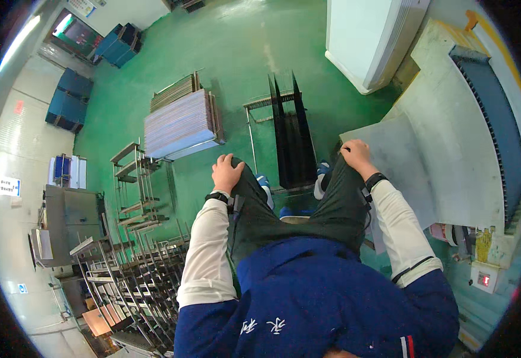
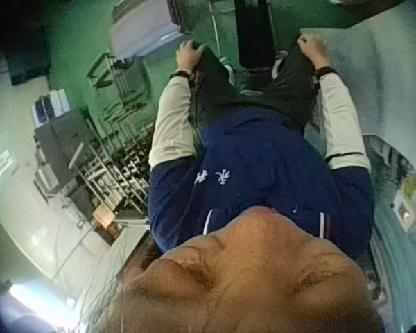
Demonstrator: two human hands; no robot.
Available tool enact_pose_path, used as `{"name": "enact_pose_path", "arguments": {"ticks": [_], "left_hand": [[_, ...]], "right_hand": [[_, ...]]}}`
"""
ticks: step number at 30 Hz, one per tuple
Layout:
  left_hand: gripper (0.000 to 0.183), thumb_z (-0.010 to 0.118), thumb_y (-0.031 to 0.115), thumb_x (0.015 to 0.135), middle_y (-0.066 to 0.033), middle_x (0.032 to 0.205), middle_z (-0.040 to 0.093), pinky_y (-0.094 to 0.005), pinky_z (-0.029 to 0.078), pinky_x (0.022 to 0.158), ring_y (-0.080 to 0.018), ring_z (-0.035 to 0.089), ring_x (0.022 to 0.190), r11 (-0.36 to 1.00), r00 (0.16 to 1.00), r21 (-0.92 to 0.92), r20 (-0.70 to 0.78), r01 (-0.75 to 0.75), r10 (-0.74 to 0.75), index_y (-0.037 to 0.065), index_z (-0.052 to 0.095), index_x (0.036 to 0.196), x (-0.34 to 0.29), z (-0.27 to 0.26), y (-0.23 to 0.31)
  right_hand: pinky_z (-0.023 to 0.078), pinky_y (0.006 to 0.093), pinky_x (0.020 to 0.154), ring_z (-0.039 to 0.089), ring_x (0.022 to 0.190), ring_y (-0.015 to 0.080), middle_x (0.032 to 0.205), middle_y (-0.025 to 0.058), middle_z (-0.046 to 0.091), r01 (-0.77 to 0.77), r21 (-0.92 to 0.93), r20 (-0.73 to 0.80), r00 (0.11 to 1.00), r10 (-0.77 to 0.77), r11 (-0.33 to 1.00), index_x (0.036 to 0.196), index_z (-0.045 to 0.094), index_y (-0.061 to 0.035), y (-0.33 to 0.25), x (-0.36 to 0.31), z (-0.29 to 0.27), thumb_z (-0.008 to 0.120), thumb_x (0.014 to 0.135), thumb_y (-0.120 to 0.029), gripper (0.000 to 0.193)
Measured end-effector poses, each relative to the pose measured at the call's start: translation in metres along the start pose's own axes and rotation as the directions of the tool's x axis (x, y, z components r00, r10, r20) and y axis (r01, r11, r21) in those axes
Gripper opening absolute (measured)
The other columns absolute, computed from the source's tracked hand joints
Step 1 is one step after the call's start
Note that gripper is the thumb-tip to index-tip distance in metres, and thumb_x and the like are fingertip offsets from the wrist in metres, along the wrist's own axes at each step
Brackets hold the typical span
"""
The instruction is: Feeding large blue sheets into a roller-fed processing machine on a fabrication floor.
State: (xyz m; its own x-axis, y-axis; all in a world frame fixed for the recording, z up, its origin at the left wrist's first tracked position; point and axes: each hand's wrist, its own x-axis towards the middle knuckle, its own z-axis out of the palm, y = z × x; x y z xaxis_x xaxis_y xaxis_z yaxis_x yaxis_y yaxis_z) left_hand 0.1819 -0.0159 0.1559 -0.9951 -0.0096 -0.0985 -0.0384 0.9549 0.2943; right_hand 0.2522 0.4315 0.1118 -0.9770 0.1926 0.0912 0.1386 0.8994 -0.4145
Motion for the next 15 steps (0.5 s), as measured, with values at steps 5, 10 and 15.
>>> {"name": "enact_pose_path", "arguments": {"ticks": [5, 10, 15], "left_hand": [[0.062, 0.067, 0.048, 0.08, -0.014, 0.138, 0.05, -0.0503, 0.045, 0.098, -0.0418, 0.048, 0.121, 0.998, 0.999, 0.052, 0.043, -0.034, 0.032, 0.015, 0.058, 0.131, 0.02, -0.01, 0.01], [0.062, 0.067, 0.049, 0.079, -0.0141, 0.138, 0.049, -0.0506, 0.045, 0.098, -0.0424, 0.048, 0.121, 0.996, 0.996, 0.081, 0.087, -0.033, 0.026, 0.015, 0.058, 0.131, 0.01, -0.005, 0.008], [0.063, 0.067, 0.052, 0.08, -0.0132, 0.138, 0.049, -0.0502, 0.044, 0.098, -0.0406, 0.047, 0.122, 0.993, 0.996, 0.116, 0.082, 0.026, -0.036, 0.015, 0.059, 0.13, 0.016, -0.006, -0.001]], "right_hand": [[0.042, 0.0467, 0.09, 0.06, 0.101, 0.0276, 0.094, 0.0036, 0.069, -0.042, 0.009, 0.027, 0.999, 0.042, 0.999, 0.082, 0.073, -0.0151, -0.006, 0.007, -0.011, 0.061, 0.082, -0.026, 0.016], [0.04, 0.0477, 0.093, 0.059, 0.103, 0.0274, 0.095, 0.0035, 0.069, -0.051, 0.019, 0.015, 0.999, 0.051, 0.998, 0.081, 0.073, -0.0151, -0.005, 0.002, -0.013, 0.059, 0.083, -0.025, 0.017], [0.039, 0.048, 0.093, 0.058, 0.103, 0.0282, 0.096, 0.0029, 0.068, -0.051, 0.002, 0.045, 0.998, 0.051, 0.999, 0.082, 0.073, -0.015, -0.014, 0.004, -0.017, 0.059, 0.083, -0.027, 0.018]]}}
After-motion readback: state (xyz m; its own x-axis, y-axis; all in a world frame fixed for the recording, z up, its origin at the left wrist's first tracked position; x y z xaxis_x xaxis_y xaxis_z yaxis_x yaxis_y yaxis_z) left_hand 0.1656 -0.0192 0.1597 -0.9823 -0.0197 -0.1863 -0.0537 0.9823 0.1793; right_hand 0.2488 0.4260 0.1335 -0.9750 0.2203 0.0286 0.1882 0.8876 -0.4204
